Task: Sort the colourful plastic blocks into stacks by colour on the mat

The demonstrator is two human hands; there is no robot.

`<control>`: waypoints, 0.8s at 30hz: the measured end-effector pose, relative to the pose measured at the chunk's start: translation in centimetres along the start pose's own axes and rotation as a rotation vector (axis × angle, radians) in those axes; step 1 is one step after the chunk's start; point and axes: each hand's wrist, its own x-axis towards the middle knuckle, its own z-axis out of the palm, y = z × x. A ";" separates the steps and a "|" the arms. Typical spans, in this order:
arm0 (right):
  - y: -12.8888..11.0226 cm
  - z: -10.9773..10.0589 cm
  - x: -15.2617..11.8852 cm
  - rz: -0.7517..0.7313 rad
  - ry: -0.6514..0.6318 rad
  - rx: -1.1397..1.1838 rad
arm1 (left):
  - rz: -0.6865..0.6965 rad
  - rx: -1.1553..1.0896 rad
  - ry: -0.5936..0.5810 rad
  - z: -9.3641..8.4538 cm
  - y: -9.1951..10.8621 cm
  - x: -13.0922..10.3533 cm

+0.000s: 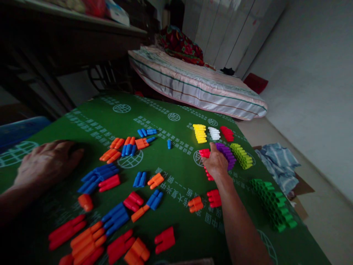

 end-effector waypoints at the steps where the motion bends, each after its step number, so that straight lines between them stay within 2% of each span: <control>1: 0.0 0.0 0.0 0.001 -0.002 -0.003 | 0.000 -0.001 -0.005 0.0 0.0 0.0; 16: 0.3 0.0 -0.4 -0.034 0.033 0.032 | 0.001 -0.011 -0.004 -0.2 0.1 -0.2; 24: 2.1 -1.5 -1.0 -0.026 0.232 0.195 | 0.004 -0.023 -0.019 -0.4 0.2 -0.2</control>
